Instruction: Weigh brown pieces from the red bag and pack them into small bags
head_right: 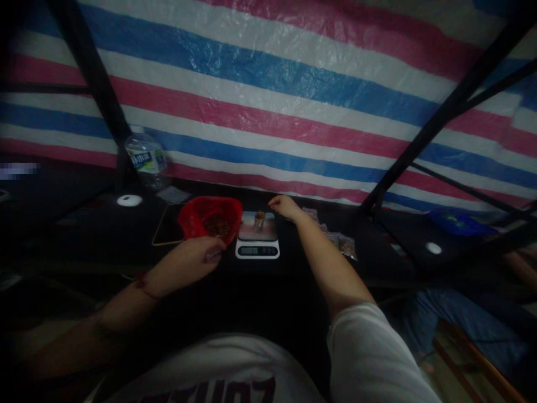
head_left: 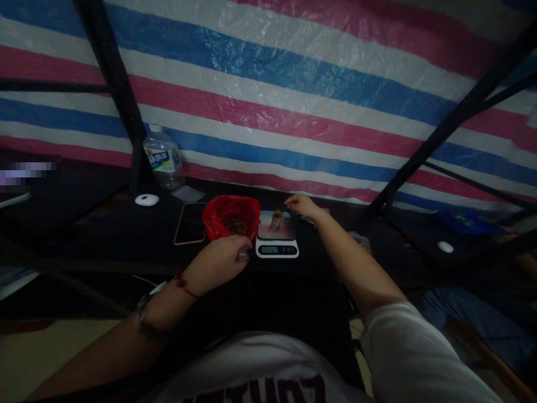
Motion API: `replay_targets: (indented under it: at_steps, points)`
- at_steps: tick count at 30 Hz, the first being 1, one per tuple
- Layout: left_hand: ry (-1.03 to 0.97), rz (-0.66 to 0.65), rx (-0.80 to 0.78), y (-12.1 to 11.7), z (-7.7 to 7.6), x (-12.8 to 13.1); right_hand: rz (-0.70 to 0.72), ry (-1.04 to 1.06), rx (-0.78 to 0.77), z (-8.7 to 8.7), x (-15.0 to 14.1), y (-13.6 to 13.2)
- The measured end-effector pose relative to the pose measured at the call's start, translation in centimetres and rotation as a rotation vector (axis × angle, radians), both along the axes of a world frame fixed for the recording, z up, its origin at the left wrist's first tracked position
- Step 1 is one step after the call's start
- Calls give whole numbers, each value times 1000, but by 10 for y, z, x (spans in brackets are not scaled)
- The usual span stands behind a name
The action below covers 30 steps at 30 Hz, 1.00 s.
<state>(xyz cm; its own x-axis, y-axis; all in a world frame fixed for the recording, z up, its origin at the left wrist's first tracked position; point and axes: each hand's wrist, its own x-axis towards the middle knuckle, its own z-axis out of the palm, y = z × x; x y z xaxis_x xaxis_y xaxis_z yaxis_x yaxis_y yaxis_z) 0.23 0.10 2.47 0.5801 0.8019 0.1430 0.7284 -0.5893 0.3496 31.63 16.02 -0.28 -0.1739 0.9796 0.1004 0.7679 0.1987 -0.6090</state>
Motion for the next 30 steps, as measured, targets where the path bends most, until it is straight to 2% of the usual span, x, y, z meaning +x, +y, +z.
replay_targets:
  at_steps: [4,8,12,15,19,25,30]
  points:
    - [53,23,115,19,23,10,71,63,-28,-14,0,6]
    - [118,46,205,61,35,34,194,150,-106,-23,-10,14]
    - [298,22,99,102,27,62,275,235,-177,-30,-18,22]
    - [362,18,53,119,16,77,307,237,-175,-34,-20,30]
    - [422,69,7,128,7,85,401,192,-178,-32,-20,33]
    - [456,136,-15,134,3,87,514,175,-196,-21,-20,28]
    - [467,149,-29,139,-3,82,542,130,-204,-20,-24,30]
